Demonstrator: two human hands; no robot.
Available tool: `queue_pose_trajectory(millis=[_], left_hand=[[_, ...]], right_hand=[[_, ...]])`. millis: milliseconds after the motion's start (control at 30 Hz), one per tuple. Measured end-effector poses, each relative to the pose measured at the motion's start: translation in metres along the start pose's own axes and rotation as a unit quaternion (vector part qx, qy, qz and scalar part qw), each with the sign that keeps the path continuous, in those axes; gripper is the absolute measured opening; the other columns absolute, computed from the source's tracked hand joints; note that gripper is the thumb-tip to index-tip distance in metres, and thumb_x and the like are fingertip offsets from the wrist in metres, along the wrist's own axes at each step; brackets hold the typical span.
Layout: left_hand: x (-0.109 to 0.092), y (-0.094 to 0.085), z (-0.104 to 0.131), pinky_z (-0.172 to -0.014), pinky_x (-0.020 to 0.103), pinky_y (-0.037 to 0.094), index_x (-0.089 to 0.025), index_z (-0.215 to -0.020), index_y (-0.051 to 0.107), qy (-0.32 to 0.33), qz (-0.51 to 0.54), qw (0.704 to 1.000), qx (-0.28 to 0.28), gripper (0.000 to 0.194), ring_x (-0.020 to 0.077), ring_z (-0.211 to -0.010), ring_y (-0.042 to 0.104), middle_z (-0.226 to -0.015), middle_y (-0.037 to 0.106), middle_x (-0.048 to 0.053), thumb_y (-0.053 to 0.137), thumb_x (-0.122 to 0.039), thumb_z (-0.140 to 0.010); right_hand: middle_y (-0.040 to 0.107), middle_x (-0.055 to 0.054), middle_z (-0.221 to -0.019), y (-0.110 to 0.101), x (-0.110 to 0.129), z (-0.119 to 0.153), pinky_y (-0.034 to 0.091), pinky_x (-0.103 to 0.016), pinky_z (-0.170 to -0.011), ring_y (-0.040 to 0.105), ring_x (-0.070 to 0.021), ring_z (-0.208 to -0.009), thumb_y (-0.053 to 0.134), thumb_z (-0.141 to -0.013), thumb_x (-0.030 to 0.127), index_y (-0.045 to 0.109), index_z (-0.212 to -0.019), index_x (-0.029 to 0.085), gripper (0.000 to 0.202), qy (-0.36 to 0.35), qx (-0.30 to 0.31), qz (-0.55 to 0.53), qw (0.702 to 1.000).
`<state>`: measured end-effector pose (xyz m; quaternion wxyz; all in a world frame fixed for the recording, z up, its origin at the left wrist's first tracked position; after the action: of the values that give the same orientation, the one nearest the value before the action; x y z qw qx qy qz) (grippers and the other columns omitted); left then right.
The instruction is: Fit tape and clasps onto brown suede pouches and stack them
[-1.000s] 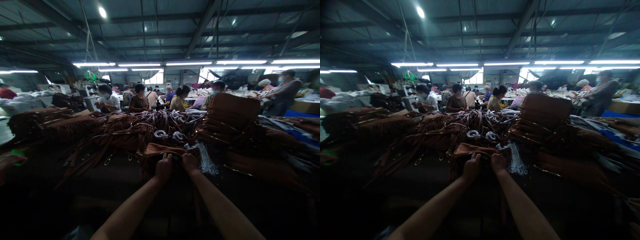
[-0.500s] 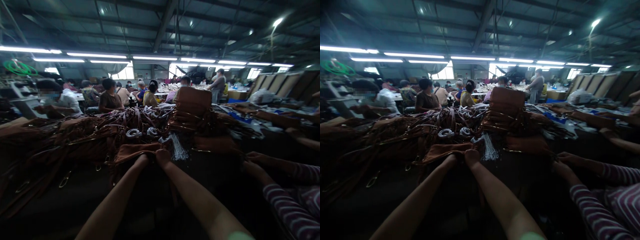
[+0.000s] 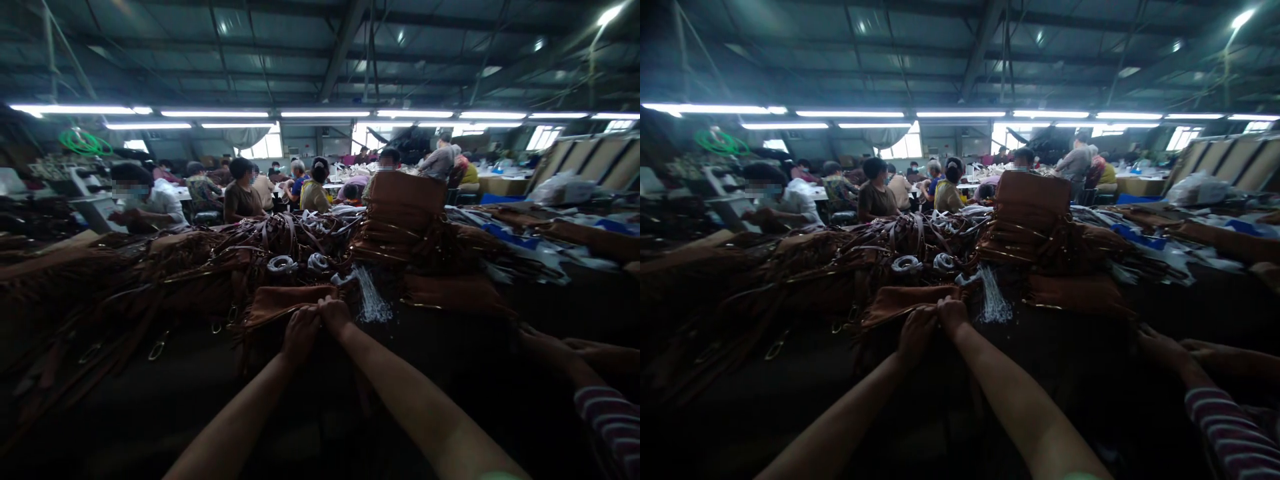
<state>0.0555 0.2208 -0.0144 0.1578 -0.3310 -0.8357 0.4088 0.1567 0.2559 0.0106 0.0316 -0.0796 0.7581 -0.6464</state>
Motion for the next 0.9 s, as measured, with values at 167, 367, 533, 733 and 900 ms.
queue_pose_trajectory(millis=[167,367,533,733,900], left_hand=[[0.0,0.002,-0.002,-0.1,0.037,0.039,-0.017,-0.11,0.058,0.043,-0.013,0.999,-0.014,0.028,0.0205,-0.114,0.048,-0.118,0.058,0.008,0.042,-0.009,-0.089],[-0.005,-0.001,-0.008,-0.091,0.033,0.043,-0.02,-0.108,0.057,0.013,0.014,0.998,0.063,0.023,0.0185,-0.103,0.053,-0.11,0.06,0.006,0.045,-0.014,-0.09],[-0.005,-0.001,-0.009,-0.096,0.035,0.039,-0.019,-0.109,0.056,0.023,0.013,0.997,0.066,0.024,0.0205,-0.105,0.051,-0.111,0.059,0.005,0.048,-0.012,-0.088],[0.002,-0.001,-0.019,-0.084,0.031,0.044,-0.017,-0.105,0.055,0.003,0.039,0.992,0.119,0.02,0.0188,-0.092,0.055,-0.1,0.061,0.005,0.047,-0.01,-0.088],[0.004,-0.005,-0.019,-0.081,0.03,0.044,-0.017,-0.095,0.057,-0.03,0.066,0.99,0.118,0.014,0.0182,-0.088,0.058,-0.095,0.063,0.006,0.046,-0.012,-0.088]], right_hand=[[0.061,-0.017,-0.106,-0.005,-0.006,0.012,0.047,-0.03,-0.078,0.062,-0.0204,-0.094,0.041,-0.087,0.018,0.059,-0.11,0.012,0.029,-0.051,0.041,-0.006,0.998],[0.063,-0.006,-0.105,-0.006,-0.022,0.028,0.038,-0.023,-0.088,0.055,-0.0143,-0.101,0.044,-0.091,0.033,0.063,-0.109,0.022,0.029,-0.053,0.002,-0.109,0.993],[0.061,-0.008,-0.103,-0.004,-0.012,0.028,0.04,-0.025,-0.081,0.054,-0.0166,-0.096,0.042,-0.09,0.022,0.068,-0.1,0.023,0.028,-0.044,-0.01,-0.04,0.998],[0.061,-0.008,-0.109,-0.007,-0.011,0.026,0.041,-0.024,-0.084,0.056,-0.0156,-0.099,0.044,-0.091,0.031,0.065,-0.106,0.022,0.028,-0.038,-0.002,-0.106,0.994],[0.069,-0.004,-0.095,-0.019,-0.073,0.011,0.043,-0.021,-0.073,0.062,-0.0138,-0.084,0.051,-0.085,0.041,0.069,-0.101,0.02,0.032,0.015,-0.056,-0.294,0.954]])
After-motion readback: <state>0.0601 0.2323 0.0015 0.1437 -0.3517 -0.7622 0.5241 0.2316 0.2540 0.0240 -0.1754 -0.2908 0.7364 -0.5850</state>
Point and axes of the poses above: each hand's wrist, its own z-axis away from the middle knuckle, its own y-axis out of the palm, x = y × z, the point moved 5 cm from there along -z, towards the middle knuckle
